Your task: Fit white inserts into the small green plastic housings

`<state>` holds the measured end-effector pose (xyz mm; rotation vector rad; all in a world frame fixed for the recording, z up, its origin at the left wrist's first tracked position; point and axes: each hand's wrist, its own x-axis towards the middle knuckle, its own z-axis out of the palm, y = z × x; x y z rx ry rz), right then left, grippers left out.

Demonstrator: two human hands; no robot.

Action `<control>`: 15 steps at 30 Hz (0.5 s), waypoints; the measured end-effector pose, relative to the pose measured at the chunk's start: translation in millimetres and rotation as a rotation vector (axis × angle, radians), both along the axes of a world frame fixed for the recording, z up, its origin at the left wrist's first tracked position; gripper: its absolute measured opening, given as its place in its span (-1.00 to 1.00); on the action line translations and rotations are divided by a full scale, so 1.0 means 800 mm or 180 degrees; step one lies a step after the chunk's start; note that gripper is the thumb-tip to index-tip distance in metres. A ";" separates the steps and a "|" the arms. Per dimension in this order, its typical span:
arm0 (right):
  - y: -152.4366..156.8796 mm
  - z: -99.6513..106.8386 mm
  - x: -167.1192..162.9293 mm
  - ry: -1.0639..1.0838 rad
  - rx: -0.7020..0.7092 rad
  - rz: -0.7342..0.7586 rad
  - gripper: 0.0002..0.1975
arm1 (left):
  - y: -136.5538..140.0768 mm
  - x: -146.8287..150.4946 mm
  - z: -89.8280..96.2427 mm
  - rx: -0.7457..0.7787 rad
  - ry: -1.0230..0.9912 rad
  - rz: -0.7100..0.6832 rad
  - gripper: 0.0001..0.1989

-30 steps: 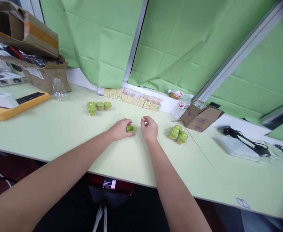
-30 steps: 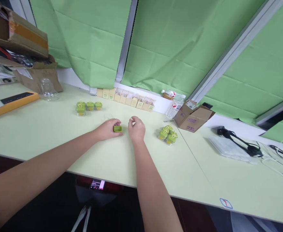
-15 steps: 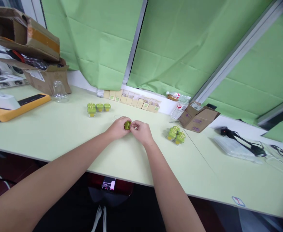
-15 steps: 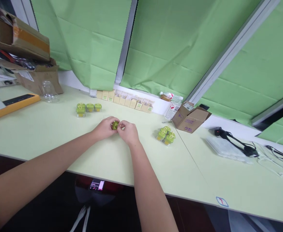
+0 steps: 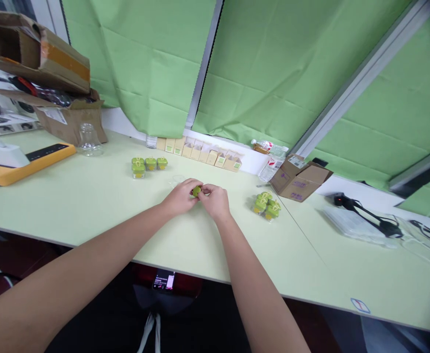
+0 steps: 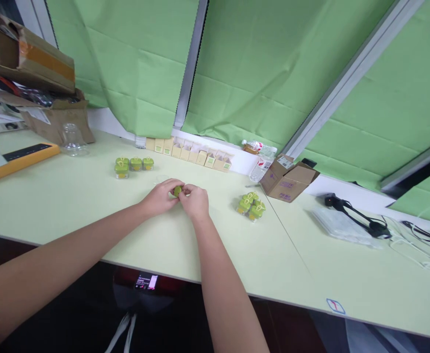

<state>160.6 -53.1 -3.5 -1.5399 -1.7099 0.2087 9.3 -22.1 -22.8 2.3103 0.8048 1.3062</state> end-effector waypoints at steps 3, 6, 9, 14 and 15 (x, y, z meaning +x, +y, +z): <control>0.002 -0.001 0.004 0.0134 -0.0094 0.0162 -0.87 | 0.000 0.000 -0.001 -0.0010 -0.0009 -0.0002 -0.62; 0.003 -0.002 0.005 0.0237 -0.0122 0.0301 -0.86 | 0.000 0.000 -0.001 -0.0065 -0.0027 0.0036 -0.61; 0.002 -0.002 0.004 0.0185 -0.0086 0.0307 -0.86 | 0.001 0.000 -0.002 -0.0087 -0.0021 -0.0005 -0.59; 0.000 -0.001 0.002 0.0022 -0.0082 0.0184 -0.84 | 0.001 0.000 -0.002 -0.0100 -0.0084 -0.0092 -0.58; 0.000 0.000 0.002 -0.0023 -0.0062 0.0117 -0.83 | 0.001 0.000 -0.002 -0.0113 -0.0120 -0.0089 -0.58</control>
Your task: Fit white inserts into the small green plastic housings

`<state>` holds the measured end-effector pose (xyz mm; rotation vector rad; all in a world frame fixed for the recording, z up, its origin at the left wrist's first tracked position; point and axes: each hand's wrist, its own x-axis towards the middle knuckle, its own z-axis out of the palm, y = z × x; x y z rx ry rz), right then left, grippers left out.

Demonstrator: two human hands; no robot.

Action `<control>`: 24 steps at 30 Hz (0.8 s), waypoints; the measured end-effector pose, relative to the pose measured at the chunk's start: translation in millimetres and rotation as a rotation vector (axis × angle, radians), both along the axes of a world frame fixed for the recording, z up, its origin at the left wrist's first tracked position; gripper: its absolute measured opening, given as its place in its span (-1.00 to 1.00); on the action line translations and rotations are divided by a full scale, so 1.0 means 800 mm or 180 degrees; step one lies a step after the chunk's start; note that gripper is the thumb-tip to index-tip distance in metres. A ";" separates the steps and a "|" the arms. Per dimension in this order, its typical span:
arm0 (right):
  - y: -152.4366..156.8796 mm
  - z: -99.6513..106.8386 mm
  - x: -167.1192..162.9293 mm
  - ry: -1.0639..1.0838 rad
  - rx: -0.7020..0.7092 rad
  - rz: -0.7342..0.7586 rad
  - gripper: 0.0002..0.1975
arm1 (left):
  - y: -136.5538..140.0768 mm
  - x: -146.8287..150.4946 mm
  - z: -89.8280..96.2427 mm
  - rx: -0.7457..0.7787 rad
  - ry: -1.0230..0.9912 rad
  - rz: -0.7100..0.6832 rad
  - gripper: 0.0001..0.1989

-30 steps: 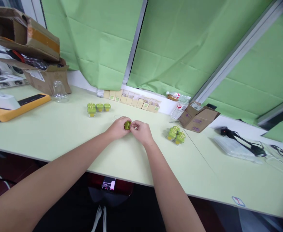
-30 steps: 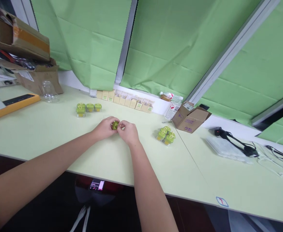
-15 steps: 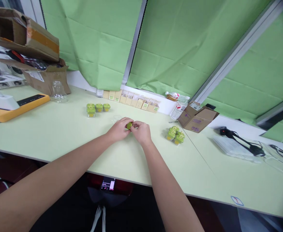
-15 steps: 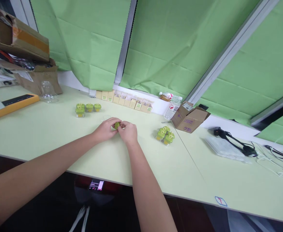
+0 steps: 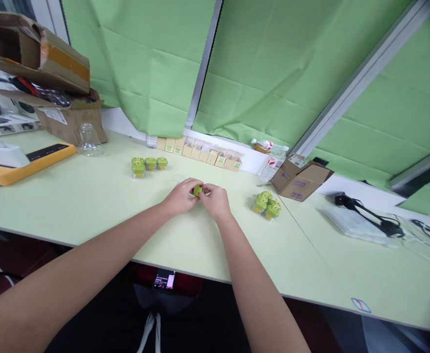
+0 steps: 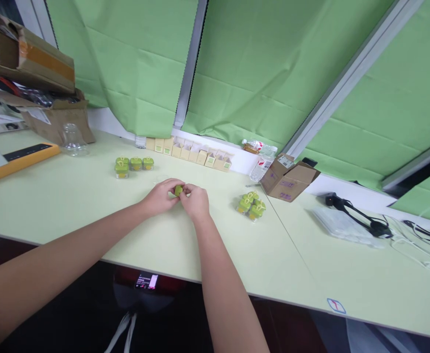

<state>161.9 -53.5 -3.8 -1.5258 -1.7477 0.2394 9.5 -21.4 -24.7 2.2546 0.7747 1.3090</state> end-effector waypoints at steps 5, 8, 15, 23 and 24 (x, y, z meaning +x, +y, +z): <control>-0.002 0.002 0.000 -0.0180 0.0042 -0.0005 -0.78 | 0.001 0.001 0.001 -0.0257 -0.0144 0.0127 -0.57; -0.005 0.006 0.002 -0.0387 0.0127 0.0080 -0.75 | 0.002 -0.001 0.002 -0.0456 -0.0181 0.0054 -0.57; -0.004 0.007 0.007 -0.0471 0.0196 0.0286 -0.72 | 0.003 -0.006 0.003 -0.0916 -0.0354 -0.0319 -0.55; -0.001 0.001 0.004 -0.0082 0.0153 0.0113 -0.76 | 0.008 -0.003 -0.003 -0.1197 -0.0606 -0.0399 -0.48; 0.000 0.002 0.004 -0.0043 0.0165 0.0077 -0.78 | 0.010 -0.002 -0.005 -0.1266 -0.0702 -0.0396 -0.46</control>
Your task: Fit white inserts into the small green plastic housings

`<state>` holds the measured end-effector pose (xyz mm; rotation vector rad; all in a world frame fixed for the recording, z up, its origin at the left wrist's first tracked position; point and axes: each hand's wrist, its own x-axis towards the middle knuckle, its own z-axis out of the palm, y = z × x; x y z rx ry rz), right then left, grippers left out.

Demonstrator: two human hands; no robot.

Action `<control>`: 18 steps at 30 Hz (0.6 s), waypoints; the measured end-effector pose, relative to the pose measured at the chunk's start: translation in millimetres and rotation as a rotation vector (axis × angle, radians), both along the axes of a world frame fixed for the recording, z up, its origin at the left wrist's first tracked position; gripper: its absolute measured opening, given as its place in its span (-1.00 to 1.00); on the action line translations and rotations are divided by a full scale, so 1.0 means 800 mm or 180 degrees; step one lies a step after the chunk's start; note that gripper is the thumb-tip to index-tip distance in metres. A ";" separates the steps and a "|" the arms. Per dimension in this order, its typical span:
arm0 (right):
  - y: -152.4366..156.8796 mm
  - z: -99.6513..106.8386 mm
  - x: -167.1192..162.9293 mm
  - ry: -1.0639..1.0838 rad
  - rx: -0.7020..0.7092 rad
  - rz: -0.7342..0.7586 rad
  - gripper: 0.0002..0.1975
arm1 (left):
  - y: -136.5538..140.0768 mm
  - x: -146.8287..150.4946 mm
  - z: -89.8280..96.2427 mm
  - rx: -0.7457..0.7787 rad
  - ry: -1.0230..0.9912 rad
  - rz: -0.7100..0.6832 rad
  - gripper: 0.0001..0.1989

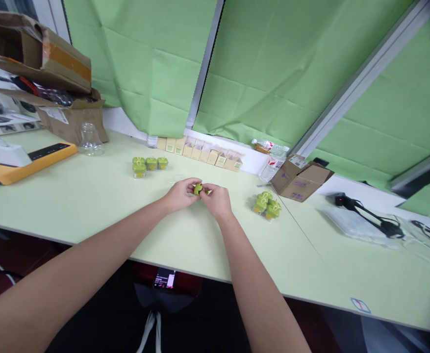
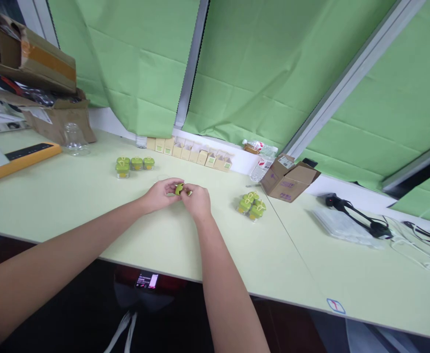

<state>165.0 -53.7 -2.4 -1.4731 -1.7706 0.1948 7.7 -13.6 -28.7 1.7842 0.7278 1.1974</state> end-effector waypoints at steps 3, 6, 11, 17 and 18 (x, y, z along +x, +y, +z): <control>0.001 0.001 0.001 0.0169 -0.0026 -0.0132 -0.80 | 0.005 0.003 -0.003 -0.0319 -0.0336 0.0052 -0.43; 0.003 0.001 0.002 0.0321 -0.0044 -0.0253 -0.80 | 0.006 0.004 0.002 -0.0660 -0.0598 0.0024 -0.47; 0.005 0.000 0.003 0.0626 -0.0093 -0.0282 -0.81 | -0.002 -0.001 0.014 -0.0983 -0.0667 0.0017 -0.54; 0.006 -0.002 0.003 0.0873 -0.0154 -0.0238 -0.81 | -0.007 -0.005 0.018 -0.1045 -0.0680 -0.0080 -0.51; 0.006 -0.001 0.003 0.0912 -0.0171 -0.0214 -0.82 | -0.007 -0.005 0.018 -0.1051 -0.0667 -0.0098 -0.50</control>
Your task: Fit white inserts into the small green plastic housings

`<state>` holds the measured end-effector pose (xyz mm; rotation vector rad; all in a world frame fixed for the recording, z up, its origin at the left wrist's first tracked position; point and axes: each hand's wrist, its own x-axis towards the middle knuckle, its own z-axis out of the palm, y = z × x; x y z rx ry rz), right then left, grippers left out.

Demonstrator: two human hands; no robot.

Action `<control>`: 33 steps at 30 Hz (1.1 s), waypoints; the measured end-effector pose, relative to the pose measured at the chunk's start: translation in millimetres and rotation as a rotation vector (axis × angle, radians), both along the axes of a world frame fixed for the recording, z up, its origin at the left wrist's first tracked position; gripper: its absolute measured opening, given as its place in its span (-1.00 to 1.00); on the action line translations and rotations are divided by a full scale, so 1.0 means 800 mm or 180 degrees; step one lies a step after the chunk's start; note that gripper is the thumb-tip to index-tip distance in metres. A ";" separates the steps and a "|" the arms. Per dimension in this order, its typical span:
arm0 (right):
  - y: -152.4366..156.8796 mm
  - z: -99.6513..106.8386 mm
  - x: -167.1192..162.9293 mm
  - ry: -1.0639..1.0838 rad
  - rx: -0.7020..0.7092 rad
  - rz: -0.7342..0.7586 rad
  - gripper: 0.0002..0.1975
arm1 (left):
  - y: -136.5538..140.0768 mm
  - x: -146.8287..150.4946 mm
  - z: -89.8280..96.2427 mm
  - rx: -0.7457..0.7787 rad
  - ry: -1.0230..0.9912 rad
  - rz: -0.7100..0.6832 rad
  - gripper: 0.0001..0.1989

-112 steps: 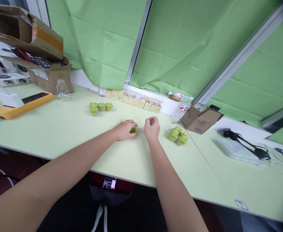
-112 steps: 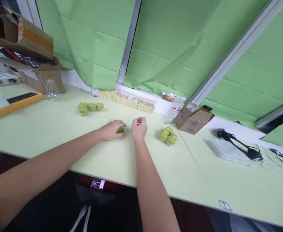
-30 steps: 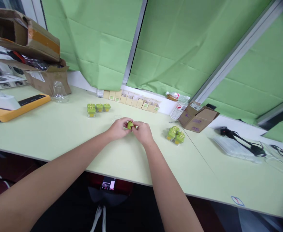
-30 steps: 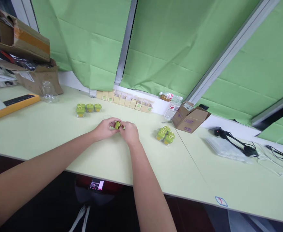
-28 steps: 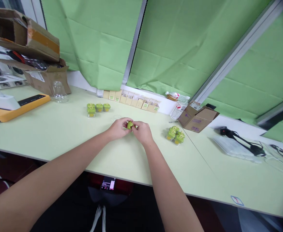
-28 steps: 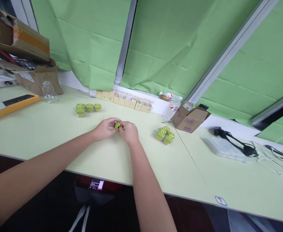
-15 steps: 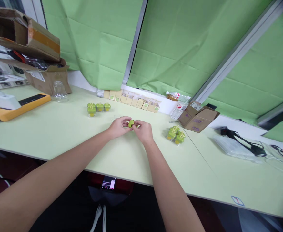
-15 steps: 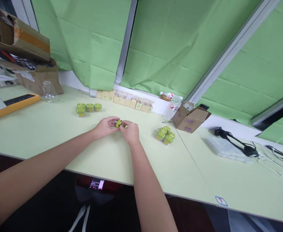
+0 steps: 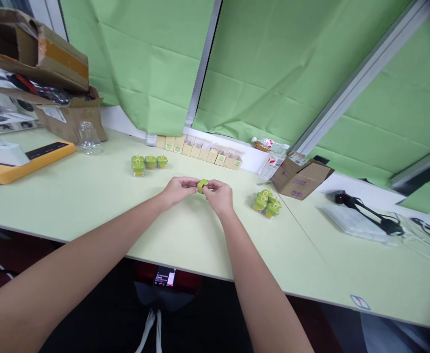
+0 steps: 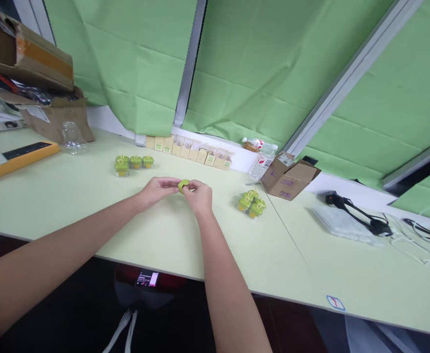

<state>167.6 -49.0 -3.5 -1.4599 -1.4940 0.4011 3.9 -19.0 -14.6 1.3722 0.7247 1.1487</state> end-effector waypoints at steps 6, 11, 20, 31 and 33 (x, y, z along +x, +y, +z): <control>0.004 -0.002 0.005 0.0214 -0.0114 0.0251 -0.82 | 0.001 -0.002 -0.001 -0.0024 0.0076 -0.0077 -0.51; 0.007 -0.004 0.007 0.0446 -0.0151 0.0336 -0.78 | 0.002 -0.002 0.000 -0.0209 -0.0251 -0.0232 -0.54; 0.004 -0.001 0.001 0.0774 -0.0348 0.0588 -0.82 | 0.009 0.002 -0.007 0.0068 -0.0037 0.0175 -0.64; 0.003 0.005 -0.004 0.0845 -0.0520 0.0714 -0.79 | 0.014 0.010 -0.011 0.0122 -0.0233 0.0181 -0.84; 0.004 0.004 -0.002 0.0809 -0.0521 0.0733 -0.79 | 0.014 0.010 -0.011 0.0089 -0.0259 0.0176 -0.84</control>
